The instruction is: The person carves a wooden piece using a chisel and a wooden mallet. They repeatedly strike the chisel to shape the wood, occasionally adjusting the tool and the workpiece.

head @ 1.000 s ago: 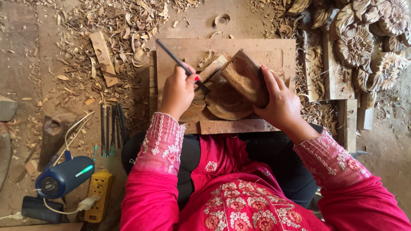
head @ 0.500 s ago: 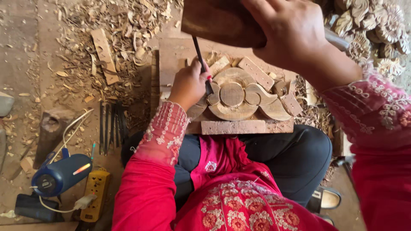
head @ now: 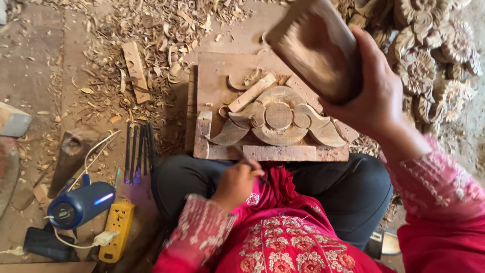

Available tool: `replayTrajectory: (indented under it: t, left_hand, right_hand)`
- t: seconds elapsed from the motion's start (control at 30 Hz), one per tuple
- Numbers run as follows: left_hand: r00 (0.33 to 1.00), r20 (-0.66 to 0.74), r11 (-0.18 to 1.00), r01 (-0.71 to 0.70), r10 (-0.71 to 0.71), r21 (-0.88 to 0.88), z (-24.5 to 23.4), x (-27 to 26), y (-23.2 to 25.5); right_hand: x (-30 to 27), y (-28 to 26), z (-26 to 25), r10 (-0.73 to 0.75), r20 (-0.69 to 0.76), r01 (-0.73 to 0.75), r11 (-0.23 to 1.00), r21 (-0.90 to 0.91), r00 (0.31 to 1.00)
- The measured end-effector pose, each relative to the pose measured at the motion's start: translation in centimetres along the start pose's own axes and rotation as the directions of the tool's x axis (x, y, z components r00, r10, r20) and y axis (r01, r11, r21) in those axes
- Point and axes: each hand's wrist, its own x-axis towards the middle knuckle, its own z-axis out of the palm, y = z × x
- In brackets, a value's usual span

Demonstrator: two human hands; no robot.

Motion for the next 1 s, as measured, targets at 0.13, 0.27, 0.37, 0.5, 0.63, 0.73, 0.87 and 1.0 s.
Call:
replayTrajectory:
  t: [0.13, 0.27, 0.37, 0.5, 0.63, 0.73, 0.87, 1.0]
  left_hand:
    - [0.924, -0.313, 0.964, 0.157, -0.221, -0.216, -1.0, 0.0, -1.3]
    - [0.833, -0.546, 0.973, -0.046, -0.086, -0.224, -2.0, 7.1, -1.5]
    - [0.835, -0.543, 0.995, 0.056, -0.090, -0.079, -2.0, 9.1, -0.3]
    - [0.961, -0.241, 0.959, 0.067, -0.136, -0.274, -2.6, 7.4, 0.8]
    - [0.967, -0.062, 0.965, 0.239, -0.246, -0.110, -3.5, 7.3, -0.8]
    - [0.995, -0.101, 0.990, -0.007, 0.021, 0.140, -1.4, 9.1, -1.6]
    - [0.966, 0.243, 0.994, -0.105, 0.092, 0.038, 2.8, 7.9, -0.5]
    - [0.997, 0.047, 0.989, 0.074, -0.069, -0.128, 3.6, 6.0, -0.5]
  right_hand:
    - [-4.8, 1.3, 0.8, 0.120, 0.002, -0.120, 0.990, 0.075, 0.993]
    - [-6.8, 1.7, 1.3, 0.194, 0.002, -0.193, 0.974, 0.115, 0.981]
    - [-7.8, 1.8, 1.4, 0.246, 0.014, -0.246, 0.964, 0.102, 0.969]
    - [-8.4, 2.4, 1.3, 0.292, 0.012, -0.291, 0.947, 0.134, 0.956]
    - [-8.9, 2.7, 1.7, 0.307, 0.015, -0.304, 0.936, 0.178, 0.952]
    - [-8.9, 2.8, 2.1, 0.276, -0.004, -0.271, 0.947, 0.173, 0.961]
    - [-9.1, 2.8, 2.4, 0.242, -0.026, -0.234, 0.957, 0.170, 0.970]
    - [-9.8, 3.0, 2.4, 0.311, 0.020, -0.311, 0.942, 0.124, 0.950]
